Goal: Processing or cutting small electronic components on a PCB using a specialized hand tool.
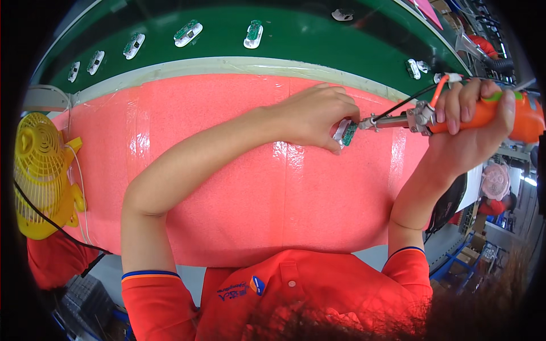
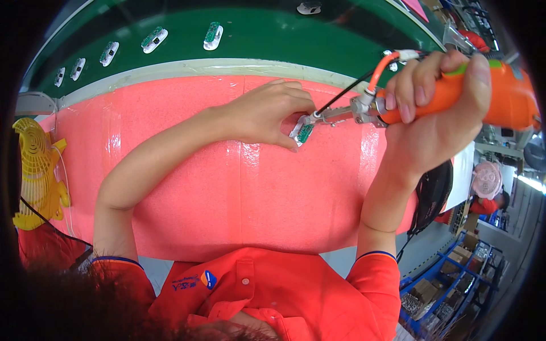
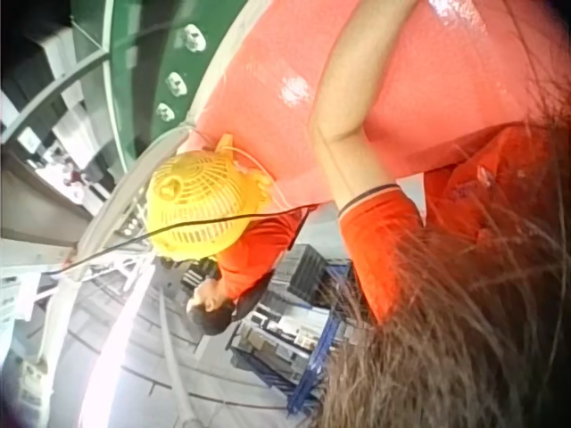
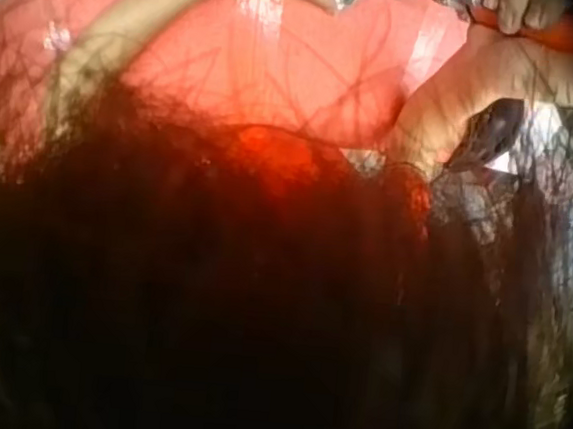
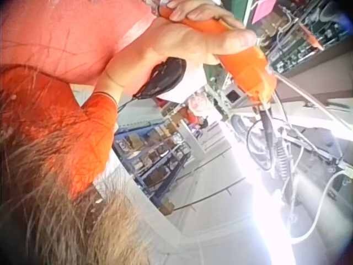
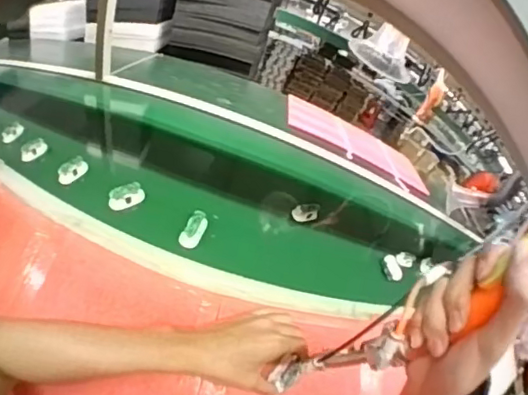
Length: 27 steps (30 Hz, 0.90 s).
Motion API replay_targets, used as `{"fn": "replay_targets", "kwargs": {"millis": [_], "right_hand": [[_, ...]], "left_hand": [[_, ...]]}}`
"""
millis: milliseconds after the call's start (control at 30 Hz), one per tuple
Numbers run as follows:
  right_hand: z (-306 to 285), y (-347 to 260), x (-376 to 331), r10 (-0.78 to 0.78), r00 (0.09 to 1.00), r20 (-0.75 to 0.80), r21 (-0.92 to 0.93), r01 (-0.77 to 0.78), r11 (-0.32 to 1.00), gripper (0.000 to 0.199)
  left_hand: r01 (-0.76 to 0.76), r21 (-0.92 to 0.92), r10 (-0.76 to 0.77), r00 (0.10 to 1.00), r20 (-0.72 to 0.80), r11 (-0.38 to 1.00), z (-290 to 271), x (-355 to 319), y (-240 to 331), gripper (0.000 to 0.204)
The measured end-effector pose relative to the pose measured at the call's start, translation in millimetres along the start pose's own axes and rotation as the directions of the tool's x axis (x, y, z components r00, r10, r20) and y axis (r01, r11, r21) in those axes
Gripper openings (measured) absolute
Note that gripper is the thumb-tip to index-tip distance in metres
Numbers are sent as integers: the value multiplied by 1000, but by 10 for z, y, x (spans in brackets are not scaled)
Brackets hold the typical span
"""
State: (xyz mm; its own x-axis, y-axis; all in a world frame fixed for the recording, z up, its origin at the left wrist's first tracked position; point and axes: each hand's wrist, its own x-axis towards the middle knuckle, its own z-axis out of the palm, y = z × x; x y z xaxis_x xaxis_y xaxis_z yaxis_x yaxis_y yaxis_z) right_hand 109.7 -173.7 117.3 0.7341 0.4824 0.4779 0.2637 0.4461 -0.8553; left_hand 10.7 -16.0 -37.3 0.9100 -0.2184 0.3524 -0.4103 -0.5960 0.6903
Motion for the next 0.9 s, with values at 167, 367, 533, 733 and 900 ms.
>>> {"fn": "replay_targets", "kwargs": {"millis": [167,367,533,733,900], "right_hand": [[-97,-33,-59,-13,1000,0,36,13,999,34],[-387,-380,-142,-168,986,3,36,168,985,48],[-217,-262,-224,-156,987,38,85,152,985,49],[-111,-169,-270,-118,992,45,61,115,991,51],[-85,-172,-291,-92,995,32,54,90,994,52]], "left_hand": [[20,-9,-19,999,31,1000,-32,9,31,56],[-8,150,26,992,-121,989,-64,-24,-34,52],[34,175,-7,989,-149,984,-34,-31,-34,52],[20,153,5,987,-162,988,-15,-31,-52,51],[10,163,20,983,-183,987,-3,-31,-51,51]]}}
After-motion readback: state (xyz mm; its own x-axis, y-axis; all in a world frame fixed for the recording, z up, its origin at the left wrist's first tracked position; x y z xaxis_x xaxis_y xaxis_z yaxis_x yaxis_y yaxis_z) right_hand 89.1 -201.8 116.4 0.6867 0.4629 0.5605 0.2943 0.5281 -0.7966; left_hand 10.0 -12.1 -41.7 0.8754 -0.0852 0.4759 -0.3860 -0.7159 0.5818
